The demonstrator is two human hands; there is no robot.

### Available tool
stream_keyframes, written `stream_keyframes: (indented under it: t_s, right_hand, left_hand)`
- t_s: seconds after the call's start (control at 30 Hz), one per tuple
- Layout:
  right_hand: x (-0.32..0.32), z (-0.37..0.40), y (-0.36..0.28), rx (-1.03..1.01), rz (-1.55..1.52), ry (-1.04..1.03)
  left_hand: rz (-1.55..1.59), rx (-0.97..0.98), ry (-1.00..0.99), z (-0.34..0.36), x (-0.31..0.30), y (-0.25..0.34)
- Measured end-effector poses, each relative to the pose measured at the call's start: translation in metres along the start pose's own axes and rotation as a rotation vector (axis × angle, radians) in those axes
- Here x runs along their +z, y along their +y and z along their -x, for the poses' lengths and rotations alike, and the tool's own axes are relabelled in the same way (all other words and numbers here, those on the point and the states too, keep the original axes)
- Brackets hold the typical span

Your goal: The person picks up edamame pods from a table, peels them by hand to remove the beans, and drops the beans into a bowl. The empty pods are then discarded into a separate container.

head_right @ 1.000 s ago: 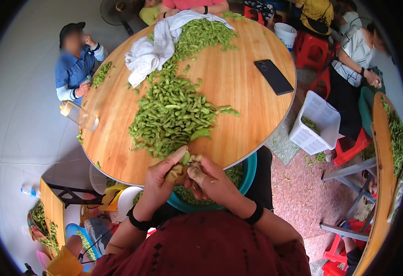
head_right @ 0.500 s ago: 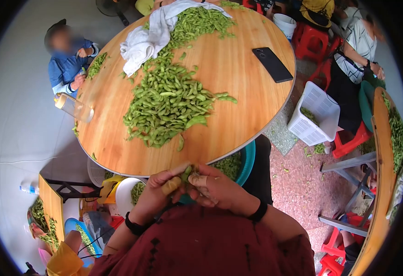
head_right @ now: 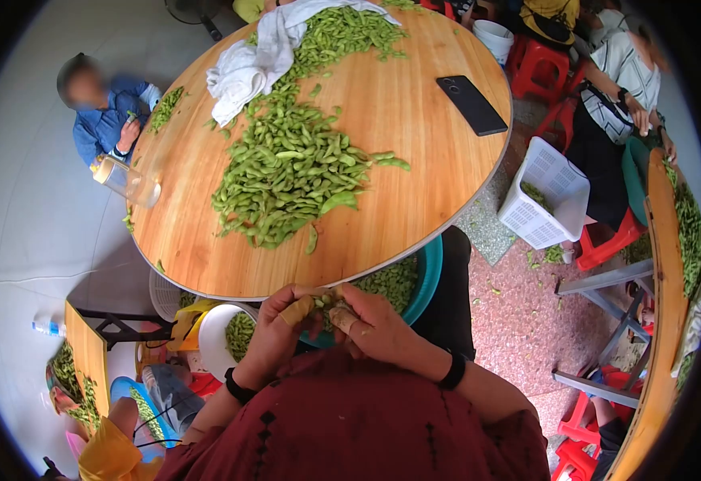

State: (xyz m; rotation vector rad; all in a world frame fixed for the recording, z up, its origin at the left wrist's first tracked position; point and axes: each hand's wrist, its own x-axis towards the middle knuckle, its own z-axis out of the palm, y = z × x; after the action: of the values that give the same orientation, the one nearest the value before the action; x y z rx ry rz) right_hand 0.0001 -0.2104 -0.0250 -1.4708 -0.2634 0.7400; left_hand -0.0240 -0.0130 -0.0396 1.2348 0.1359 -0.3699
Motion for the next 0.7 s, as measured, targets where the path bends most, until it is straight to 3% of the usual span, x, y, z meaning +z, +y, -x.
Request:
stream_keyframes:
  t_s: [0.1,0.17,0.23,0.37,0.43,0.5,0.63,0.7]
  right_hand:
    - [-0.004,-0.002,0.016,-0.125,0.149,0.099]
    - [0.0,-0.006,0.018,-0.223,0.275,0.163]
    - [0.005,-0.003,0.014,-0.288,0.38,0.379]
    - [0.004,-0.008,0.02,-0.242,0.321,0.346]
    - [0.003,-0.011,0.035,-0.382,0.332,0.366]
    - [0.001,-0.007,0.036,-0.324,0.287,0.351]
    - [0.001,-0.004,0.032,-0.15,0.064,0.317]
    - [-0.001,-0.004,0.03,-0.108,-0.046,0.288]
  left_hand:
    - [-0.255,0.038,0.056,0.0,0.006,0.001]
    - [-0.827,0.373,0.099,0.002,0.007,0.0]
    - [-0.853,0.422,0.092,0.003,0.009,-0.006]
    - [-0.993,0.564,0.071,0.008,0.011,-0.004]
    - [-0.993,0.584,0.033,0.009,0.015,-0.005]
    - [-1.015,0.509,0.023,0.012,0.017,-0.004]
    - [-1.076,0.559,-0.011,0.013,0.012,-0.002]
    - [-0.976,0.502,0.007,0.013,0.016,0.001]
